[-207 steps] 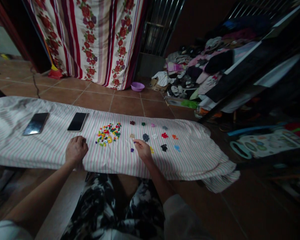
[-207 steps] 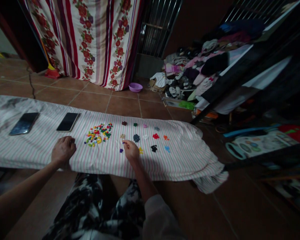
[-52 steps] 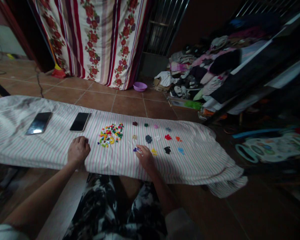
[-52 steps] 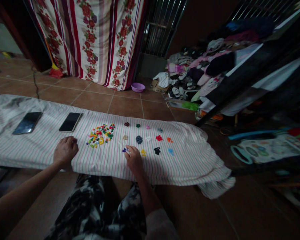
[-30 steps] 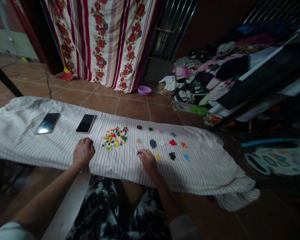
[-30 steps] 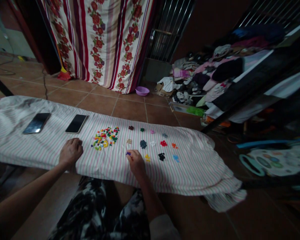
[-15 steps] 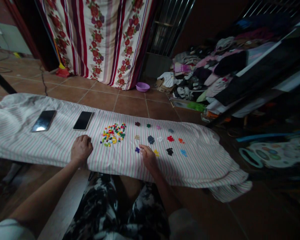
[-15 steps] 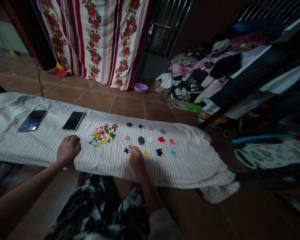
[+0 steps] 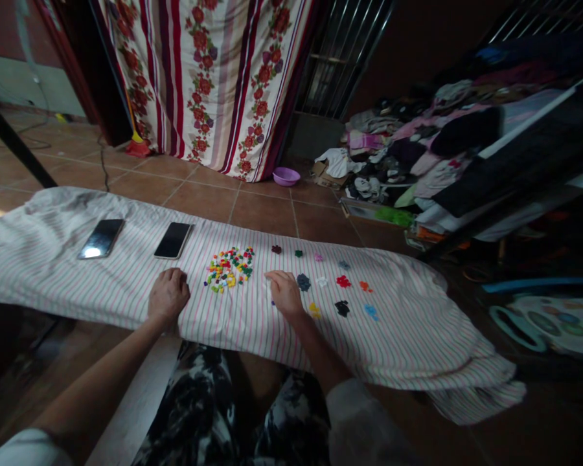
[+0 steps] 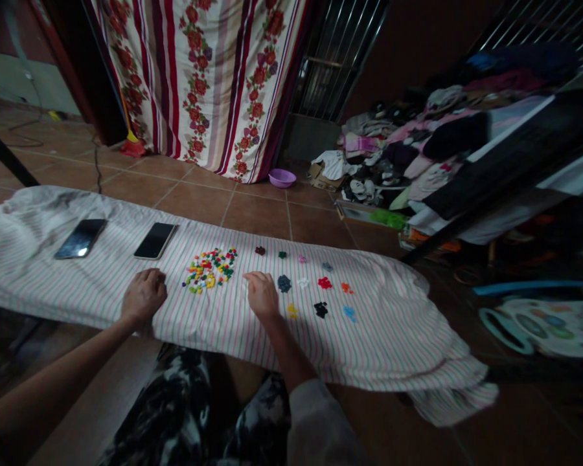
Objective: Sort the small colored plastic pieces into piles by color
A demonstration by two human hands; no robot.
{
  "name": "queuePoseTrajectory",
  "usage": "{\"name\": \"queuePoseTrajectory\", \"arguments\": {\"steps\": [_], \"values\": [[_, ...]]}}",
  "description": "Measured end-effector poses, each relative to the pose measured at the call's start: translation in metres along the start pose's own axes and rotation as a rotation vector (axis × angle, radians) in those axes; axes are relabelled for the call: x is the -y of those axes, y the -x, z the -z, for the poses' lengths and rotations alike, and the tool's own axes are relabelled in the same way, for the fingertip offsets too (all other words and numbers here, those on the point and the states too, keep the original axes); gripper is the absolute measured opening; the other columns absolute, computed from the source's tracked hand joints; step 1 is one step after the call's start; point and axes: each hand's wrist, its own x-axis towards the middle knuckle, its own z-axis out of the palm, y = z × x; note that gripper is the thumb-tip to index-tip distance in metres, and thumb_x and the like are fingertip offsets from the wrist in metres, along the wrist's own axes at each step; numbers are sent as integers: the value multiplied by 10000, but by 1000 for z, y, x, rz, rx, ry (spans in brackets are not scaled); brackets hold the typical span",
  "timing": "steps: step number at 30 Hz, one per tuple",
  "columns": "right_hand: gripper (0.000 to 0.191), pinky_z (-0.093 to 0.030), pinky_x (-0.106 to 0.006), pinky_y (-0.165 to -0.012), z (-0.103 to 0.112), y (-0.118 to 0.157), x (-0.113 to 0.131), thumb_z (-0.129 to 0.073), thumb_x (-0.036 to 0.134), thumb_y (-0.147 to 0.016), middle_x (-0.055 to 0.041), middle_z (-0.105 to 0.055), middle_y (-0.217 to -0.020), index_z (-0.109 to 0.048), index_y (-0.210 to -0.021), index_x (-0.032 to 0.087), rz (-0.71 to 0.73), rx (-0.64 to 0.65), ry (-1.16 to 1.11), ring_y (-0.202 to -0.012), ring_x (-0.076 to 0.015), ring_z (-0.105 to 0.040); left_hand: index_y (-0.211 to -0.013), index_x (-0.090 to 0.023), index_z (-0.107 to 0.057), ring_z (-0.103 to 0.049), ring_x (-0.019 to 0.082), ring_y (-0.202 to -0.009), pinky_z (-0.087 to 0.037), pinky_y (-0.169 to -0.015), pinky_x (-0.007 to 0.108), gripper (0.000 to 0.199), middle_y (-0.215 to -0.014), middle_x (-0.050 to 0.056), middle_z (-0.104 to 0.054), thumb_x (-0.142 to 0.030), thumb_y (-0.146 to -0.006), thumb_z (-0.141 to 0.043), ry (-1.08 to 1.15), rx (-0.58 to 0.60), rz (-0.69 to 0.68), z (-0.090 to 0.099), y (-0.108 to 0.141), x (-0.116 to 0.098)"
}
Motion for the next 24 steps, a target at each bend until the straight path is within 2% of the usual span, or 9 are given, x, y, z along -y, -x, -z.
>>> {"name": "queuePoseTrajectory", "arguments": {"steps": [6, 14, 19, 24], "values": [[442, -424, -358, -946, -9, -37, 12, -405, 54, -888, -57, -710, -1116, -742, -1107, 238, 63, 132, 81, -1035, -233, -534, -868, -201, -556, -558, 274, -953, -456, -896, 407, 137, -948, 113, -634, -178, -798, -441, -21, -15, 4, 0, 0, -1], [450, -374, -315, -962, -31, -80, 17, -407, 40, -892, -76, -707, -1121, -739, -1134, 225, -18, 215, 209, -1060, -224, -532, -879, -196, -550, -560, 268, -962, -458, -909, 394, 131, -951, 106, -629, -168, -803, -448, -17, -23, -5, -4, 0, 1], [351, -362, -359, -966, -42, -98, 17, -448, 146, -919, -118, -717, -1057, -755, -1081, 198, -53, 221, 282, -1050, -252, -541, -884, -195, -546, -557, 273, -995, -460, -922, 395, 133, -977, 115, -626, -162, -802, -448, -13, -35, 0, -4, 0, 1], [255, -356, -344, -981, -49, -111, 21, -536, 209, -907, -103, -723, -1021, -760, -1028, 204, -122, 234, 334, -1047, -230, -567, -887, -196, -546, -560, 271, -1003, -460, -930, 398, 135, -983, 117, -626, -159, -805, -447, -15, -35, 2, -4, 0, 0]]}}
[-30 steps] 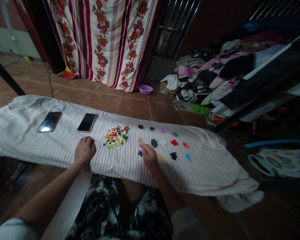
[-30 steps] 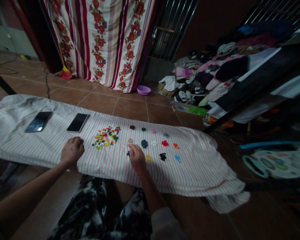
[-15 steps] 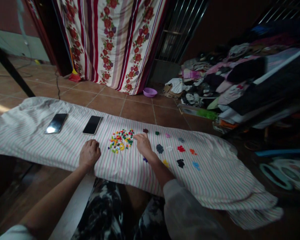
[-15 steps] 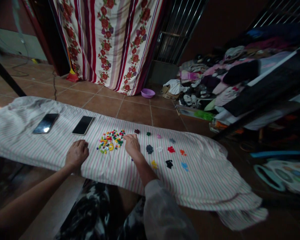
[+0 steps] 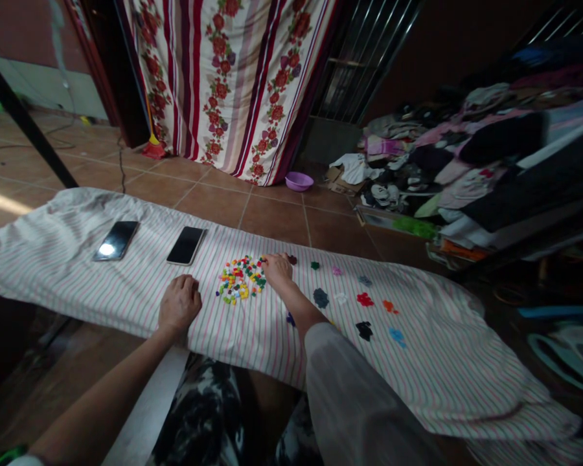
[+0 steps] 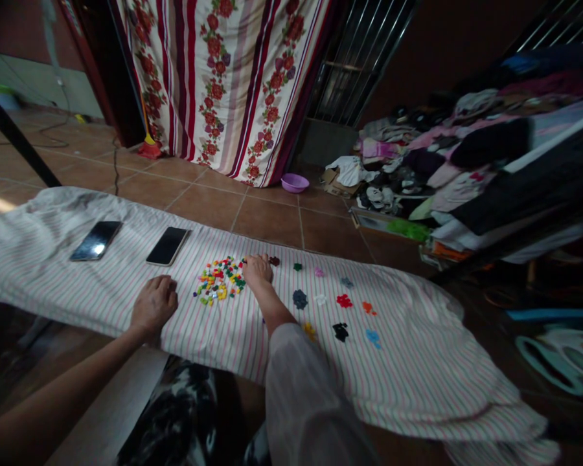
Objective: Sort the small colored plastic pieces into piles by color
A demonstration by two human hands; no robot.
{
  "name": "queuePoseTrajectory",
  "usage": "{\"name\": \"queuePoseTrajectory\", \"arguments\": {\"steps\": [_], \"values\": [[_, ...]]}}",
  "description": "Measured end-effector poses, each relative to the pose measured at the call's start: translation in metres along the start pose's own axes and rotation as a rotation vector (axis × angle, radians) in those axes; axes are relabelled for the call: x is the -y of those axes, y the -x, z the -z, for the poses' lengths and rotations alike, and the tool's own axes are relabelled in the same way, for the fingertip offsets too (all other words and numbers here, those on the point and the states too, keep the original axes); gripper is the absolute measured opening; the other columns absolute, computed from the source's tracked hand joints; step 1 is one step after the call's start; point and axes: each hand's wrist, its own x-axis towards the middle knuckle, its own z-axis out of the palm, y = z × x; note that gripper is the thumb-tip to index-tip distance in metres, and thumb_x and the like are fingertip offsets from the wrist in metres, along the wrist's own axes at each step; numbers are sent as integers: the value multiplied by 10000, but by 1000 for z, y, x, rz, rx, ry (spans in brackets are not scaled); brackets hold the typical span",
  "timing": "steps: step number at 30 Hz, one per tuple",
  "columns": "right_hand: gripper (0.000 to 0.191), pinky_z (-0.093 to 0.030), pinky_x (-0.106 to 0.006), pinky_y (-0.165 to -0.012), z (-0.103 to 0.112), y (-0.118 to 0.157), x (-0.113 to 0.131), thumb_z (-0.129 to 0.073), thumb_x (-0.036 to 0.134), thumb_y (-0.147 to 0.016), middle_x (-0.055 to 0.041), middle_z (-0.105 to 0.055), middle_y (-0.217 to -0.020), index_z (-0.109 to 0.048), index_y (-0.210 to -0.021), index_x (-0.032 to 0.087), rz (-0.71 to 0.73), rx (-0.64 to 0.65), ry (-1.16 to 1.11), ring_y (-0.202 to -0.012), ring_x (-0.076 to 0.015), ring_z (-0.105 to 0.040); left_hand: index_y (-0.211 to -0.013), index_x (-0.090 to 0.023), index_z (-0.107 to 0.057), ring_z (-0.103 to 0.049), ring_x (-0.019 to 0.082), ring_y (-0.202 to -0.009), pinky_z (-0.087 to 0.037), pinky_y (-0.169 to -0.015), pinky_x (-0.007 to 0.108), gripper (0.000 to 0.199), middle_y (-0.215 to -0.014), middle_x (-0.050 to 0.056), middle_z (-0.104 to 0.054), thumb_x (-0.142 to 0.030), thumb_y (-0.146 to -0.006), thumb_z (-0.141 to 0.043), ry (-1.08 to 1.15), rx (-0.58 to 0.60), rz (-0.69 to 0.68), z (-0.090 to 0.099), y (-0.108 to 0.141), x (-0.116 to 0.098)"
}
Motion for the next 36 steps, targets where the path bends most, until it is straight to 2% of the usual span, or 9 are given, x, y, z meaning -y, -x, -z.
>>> {"name": "queuePoseTrajectory", "arguments": {"steps": [5, 8, 22, 28, 33, 36], "values": [[243, -427, -358, -875, -3, -7, 7, -568, 190, -885, -110, -728, -1035, -758, -1030, 234, -149, 18, -59, -1067, -266, -578, -887, -202, -546, -561, 266, -1012, -457, -935, 395, 138, -999, 112, -626, -152, -804, -449, 10, -8, 2, 0, 0, 0], [270, -443, -361, -837, -4, -9, 10, -537, 155, -883, -116, -725, -1052, -763, -1000, 247, -191, 23, -66, -1069, -278, -575, -885, -197, -548, -563, 267, -1005, -463, -932, 395, 136, -1006, 117, -629, -154, -798, -452, 8, 0, 8, 1, 0, -1], [270, -393, -313, -873, -4, -3, 9, -479, 106, -903, -90, -723, -962, -727, -911, 213, -27, 9, -1, -998, -215, -561, -867, -212, -545, -568, 268, -994, -467, -924, 401, 128, -974, 111, -630, -157, -795, -455, 36, -10, 4, 2, -1, -1], [259, -395, -290, -853, -3, -5, 8, -485, 110, -893, -82, -724, -956, -725, -901, 207, -24, 41, -24, -990, -212, -564, -874, -212, -542, -574, 267, -1015, -466, -937, 401, 124, -983, 109, -631, -163, -805, -452, 38, -17, 5, 1, 0, -1], [198, -411, -284, -850, -3, -4, 6, -520, 144, -877, -68, -731, -945, -709, -870, 203, 3, -29, -97, -959, -205, -582, -882, -206, -550, -574, 268, -1019, -468, -938, 402, 134, -998, 118, -638, -164, -808, -447, 34, -19, 4, 1, -1, -1], [197, -433, -278, -842, -3, -5, 4, -528, 159, -858, -53, -738, -943, -711, -907, 213, -32, -103, -200, -937, -196, -608, -881, -208, -554, -578, 268, -1019, -469, -935, 400, 136, -1002, 117, -640, -158, -801, -456, 33, -27, 1, 0, -1, 0]]}}
